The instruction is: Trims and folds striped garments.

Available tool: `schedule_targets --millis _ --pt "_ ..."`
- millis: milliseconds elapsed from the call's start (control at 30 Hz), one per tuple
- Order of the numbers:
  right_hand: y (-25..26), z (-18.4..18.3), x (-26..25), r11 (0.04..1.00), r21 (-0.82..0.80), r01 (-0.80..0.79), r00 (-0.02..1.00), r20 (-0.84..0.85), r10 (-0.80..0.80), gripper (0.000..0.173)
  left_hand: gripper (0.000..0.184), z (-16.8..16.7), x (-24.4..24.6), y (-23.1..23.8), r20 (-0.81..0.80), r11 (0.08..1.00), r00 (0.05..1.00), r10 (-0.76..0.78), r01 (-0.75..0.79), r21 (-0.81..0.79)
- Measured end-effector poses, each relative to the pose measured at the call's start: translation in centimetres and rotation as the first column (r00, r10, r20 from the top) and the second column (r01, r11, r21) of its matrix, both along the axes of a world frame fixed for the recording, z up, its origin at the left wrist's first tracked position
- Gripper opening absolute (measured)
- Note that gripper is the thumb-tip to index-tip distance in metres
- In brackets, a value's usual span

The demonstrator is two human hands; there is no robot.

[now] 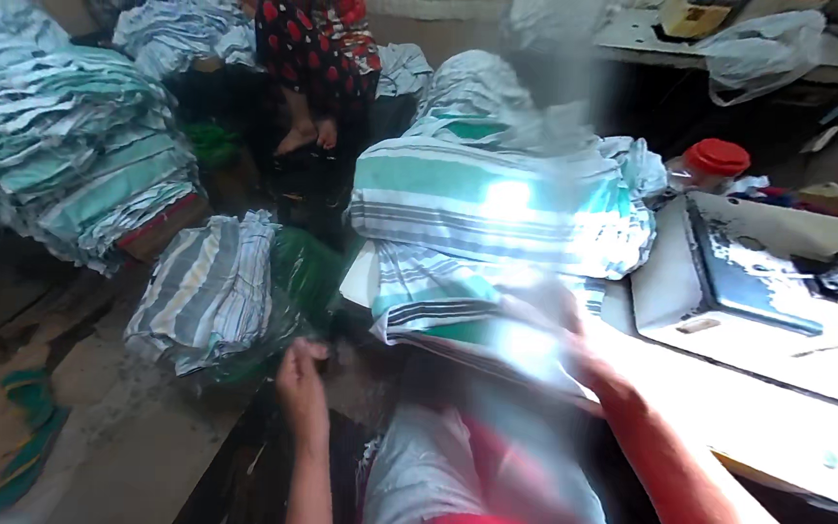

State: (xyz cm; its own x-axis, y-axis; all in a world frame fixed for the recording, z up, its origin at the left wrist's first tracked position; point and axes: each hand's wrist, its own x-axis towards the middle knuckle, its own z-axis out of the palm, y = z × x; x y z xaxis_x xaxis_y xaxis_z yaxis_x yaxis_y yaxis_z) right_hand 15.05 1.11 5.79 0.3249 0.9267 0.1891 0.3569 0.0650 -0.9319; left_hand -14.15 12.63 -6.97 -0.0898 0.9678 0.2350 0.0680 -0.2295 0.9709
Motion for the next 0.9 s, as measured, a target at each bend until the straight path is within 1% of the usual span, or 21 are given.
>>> schedule_targets --millis 67,100,133,200,233,267,300,333,367,400,433,467,500,533,567,600,633,700,767,833,900 --pt "-2.5 -1.2 1.6 0.983 0.133 0.131 0.989 -0.083 -0.120 0.016 0.046 0.4 -0.2 -0.7 -0.100 0.991 0.986 0.134 -0.130 0.043" --pt "-3.4 -2.1 2.2 0.957 0.202 0.207 0.975 -0.126 -0.184 0.011 0.046 1.3 0.5 -1.3 -0.137 0.987 0.980 0.146 -0.135 0.091" --pt "-4.2 -2.5 2.4 0.932 0.236 0.275 0.957 -0.158 -0.242 0.007 0.042 2.2 1.6 -1.9 -0.162 0.984 0.980 0.113 -0.088 0.152" --pt "-5.7 -2.6 1.7 0.897 0.225 0.379 0.921 -0.183 -0.343 0.017 0.031 4.2 4.7 -3.2 -0.205 0.955 0.977 -0.064 0.119 0.271" --pt "-6.4 -2.6 1.2 0.898 0.208 0.389 0.917 -0.181 -0.355 0.020 0.026 5.2 6.6 -3.7 -0.247 0.914 0.954 -0.168 0.245 0.323" --pt "-7.0 -2.8 0.8 0.908 0.195 0.372 0.924 -0.167 -0.342 0.021 0.024 6.0 8.7 -4.0 -0.321 0.847 0.908 -0.271 0.383 0.369" --pt "-7.5 -3.1 0.6 0.914 0.193 0.356 0.932 -0.139 -0.334 0.021 0.027 6.8 10.7 -4.3 -0.416 0.751 0.835 -0.360 0.524 0.401" --pt "-8.0 -3.6 0.6 0.919 0.208 0.335 0.942 -0.088 -0.324 0.022 0.034 7.5 12.5 -4.5 -0.528 0.640 0.735 -0.426 0.657 0.398" --pt "-8.4 -4.1 0.7 0.921 0.227 0.317 0.947 -0.024 -0.320 0.024 0.040 8.0 13.9 -4.6 -0.655 0.531 0.606 -0.452 0.772 0.348" --pt "-8.8 -4.4 0.9 0.919 0.244 0.308 0.943 0.048 -0.329 0.025 0.041 8.6 14.8 -4.4 -0.777 0.436 0.445 -0.446 0.866 0.245" --pt "-9.3 -4.6 1.0 0.914 0.255 0.317 0.930 0.103 -0.351 0.026 0.034 9.3 15.5 -4.1 -0.848 0.385 0.345 -0.403 0.904 0.185" --pt "-9.9 -4.7 1.2 0.905 0.262 0.336 0.914 0.140 -0.380 0.027 0.023 9.8 15.9 -3.7 -0.878 0.378 0.335 -0.342 0.904 0.198" --pt "-10.4 -4.8 1.4 0.892 0.270 0.363 0.896 0.161 -0.414 0.027 0.014 10.1 16.1 -3.1 -0.873 0.396 0.410 -0.263 0.871 0.289" --pt "-11.1 -4.9 1.6 0.877 0.269 0.398 0.877 0.167 -0.450 0.027 0.011 10.3 15.9 -2.3 -0.833 0.430 0.521 -0.185 0.806 0.408" --pt "-11.7 -5.1 1.9 0.862 0.268 0.430 0.862 0.162 -0.480 0.026 0.012 10.8 15.5 -1.2 -0.770 0.480 0.629 -0.105 0.710 0.515" --pt "-12.3 -5.4 2.2 0.847 0.271 0.458 0.848 0.151 -0.507 0.025 0.014 11.5 14.8 -0.2 -0.704 0.547 0.709 -0.032 0.602 0.582" --pt "-12.6 -5.6 2.6 0.829 0.279 0.484 0.831 0.150 -0.535 0.023 0.017 12.3 14.0 0.9 -0.659 0.624 0.751 0.040 0.496 0.603" --pt "-12.9 -5.8 2.9 0.804 0.291 0.518 0.804 0.155 -0.574 0.022 0.024 13.3 12.5 2.6 -0.661 0.777 0.741 0.119 0.345 0.526" --pt "-12.6 -5.9 2.8 0.805 0.282 0.521 0.798 0.174 -0.577 0.023 0.029 13.5 11.8 3.1 -0.718 0.879 0.692 0.078 0.292 0.377" --pt "-11.9 -5.9 2.5 0.825 0.281 0.490 0.811 0.200 -0.550 0.022 0.031 13.5 11.6 2.1 -0.685 0.909 0.728 -0.022 0.300 0.290" --pt "-10.8 -5.7 2.0 0.847 0.273 0.456 0.825 0.225 -0.518 0.020 0.025 13.0 11.8 0.0 -0.563 0.894 0.804 -0.191 0.379 0.239"
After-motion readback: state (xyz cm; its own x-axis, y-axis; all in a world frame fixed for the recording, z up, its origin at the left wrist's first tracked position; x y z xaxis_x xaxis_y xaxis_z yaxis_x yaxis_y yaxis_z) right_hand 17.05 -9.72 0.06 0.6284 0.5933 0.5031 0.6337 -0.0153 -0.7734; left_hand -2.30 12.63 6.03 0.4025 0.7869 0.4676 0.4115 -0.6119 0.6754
